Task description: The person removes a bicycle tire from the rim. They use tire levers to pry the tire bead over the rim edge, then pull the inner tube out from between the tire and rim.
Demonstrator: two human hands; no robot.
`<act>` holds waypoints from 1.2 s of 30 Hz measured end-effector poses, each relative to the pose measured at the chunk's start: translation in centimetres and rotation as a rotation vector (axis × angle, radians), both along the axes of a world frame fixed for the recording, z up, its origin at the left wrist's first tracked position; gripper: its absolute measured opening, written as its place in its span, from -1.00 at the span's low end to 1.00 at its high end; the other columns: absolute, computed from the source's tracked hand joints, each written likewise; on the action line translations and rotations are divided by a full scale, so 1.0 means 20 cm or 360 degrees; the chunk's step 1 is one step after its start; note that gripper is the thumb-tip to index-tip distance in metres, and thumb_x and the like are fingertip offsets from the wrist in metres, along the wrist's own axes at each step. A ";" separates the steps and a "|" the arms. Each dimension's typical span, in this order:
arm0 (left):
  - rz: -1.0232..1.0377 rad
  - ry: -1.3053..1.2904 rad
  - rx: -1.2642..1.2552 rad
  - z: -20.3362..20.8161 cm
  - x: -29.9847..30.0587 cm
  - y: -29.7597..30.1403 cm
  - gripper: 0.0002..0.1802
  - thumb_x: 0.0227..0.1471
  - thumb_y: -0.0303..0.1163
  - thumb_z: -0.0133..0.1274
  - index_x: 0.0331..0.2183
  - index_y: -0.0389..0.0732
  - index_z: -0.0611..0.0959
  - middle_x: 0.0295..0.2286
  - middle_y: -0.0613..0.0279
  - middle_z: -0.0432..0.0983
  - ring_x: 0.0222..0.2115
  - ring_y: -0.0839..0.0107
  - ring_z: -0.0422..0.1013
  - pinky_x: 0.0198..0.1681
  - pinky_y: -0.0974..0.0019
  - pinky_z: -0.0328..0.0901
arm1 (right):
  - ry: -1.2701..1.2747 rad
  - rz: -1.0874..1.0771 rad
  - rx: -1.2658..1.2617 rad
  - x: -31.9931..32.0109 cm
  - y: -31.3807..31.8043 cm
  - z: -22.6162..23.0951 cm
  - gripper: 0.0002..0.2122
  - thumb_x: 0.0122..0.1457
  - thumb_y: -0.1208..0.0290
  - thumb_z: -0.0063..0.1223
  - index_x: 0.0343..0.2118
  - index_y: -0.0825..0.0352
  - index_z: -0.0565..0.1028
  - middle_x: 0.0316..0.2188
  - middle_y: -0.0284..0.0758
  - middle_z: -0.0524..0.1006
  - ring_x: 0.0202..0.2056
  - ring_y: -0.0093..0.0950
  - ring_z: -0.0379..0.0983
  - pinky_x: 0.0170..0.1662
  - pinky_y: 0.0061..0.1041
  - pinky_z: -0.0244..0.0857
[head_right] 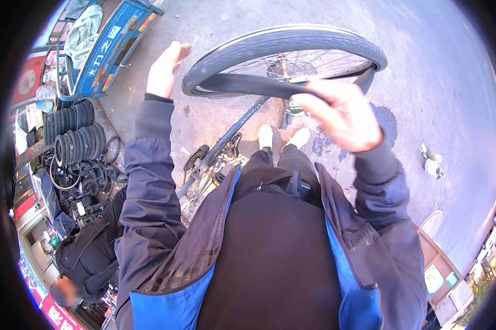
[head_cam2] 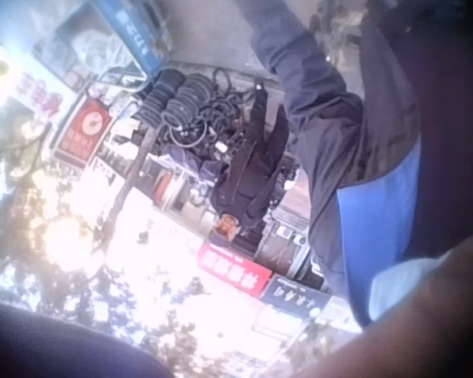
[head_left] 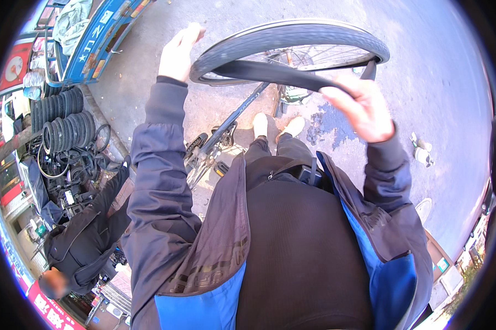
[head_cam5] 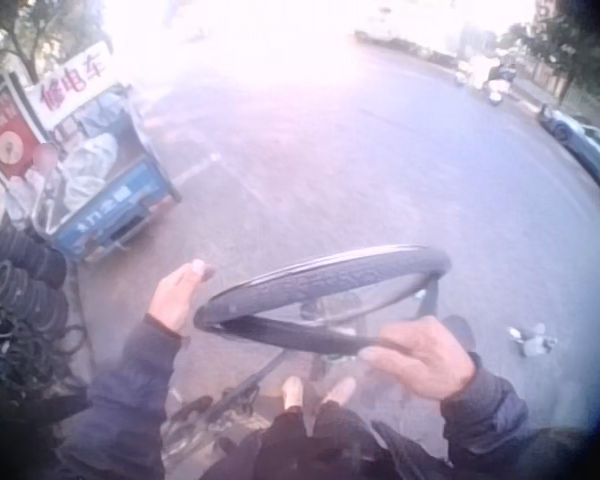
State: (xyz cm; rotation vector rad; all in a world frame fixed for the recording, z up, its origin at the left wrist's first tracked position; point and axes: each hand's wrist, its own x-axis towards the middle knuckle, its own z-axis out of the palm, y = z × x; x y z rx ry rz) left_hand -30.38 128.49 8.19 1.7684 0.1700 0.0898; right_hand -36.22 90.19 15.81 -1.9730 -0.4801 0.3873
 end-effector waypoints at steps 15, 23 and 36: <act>-0.0186 0.0303 -0.0144 -0.28 -0.04 0.06 -0.51 0.29 -0.15 0.09 0.03 -0.38 0.64 -0.03 0.14 0.60 0.00 0.41 0.46 0.16 0.35 0.26 | -0.0023 0.0500 -0.0314 0.07 0.40 -0.36 -0.36 0.13 0.03 0.28 0.12 0.39 0.34 -0.22 0.04 0.59 -0.12 -0.04 0.57 -0.06 -0.12 0.41; -0.0079 0.0381 -0.0378 -0.29 -0.06 0.07 -0.61 0.27 -0.18 0.11 -0.10 -0.32 0.71 -0.20 0.29 0.63 -0.18 0.55 0.49 -0.05 0.44 0.33 | -0.0073 0.0029 -0.0303 0.11 0.80 -0.64 -0.58 0.35 0.01 -0.08 -0.22 0.36 0.53 -0.41 0.03 0.61 -0.30 0.04 0.58 -0.18 -0.04 0.42; -0.0294 0.0435 -0.0172 -0.20 0.07 -0.13 -0.68 0.18 -0.17 0.21 -0.25 -0.26 0.75 -0.34 0.39 0.60 -0.31 0.61 0.43 -0.16 0.48 0.26 | -0.0092 -0.0008 -0.0651 0.16 0.59 -0.84 -0.57 0.38 0.02 -0.10 -0.34 0.33 0.60 -0.48 -0.06 0.61 -0.36 -0.06 0.59 -0.26 -0.12 0.45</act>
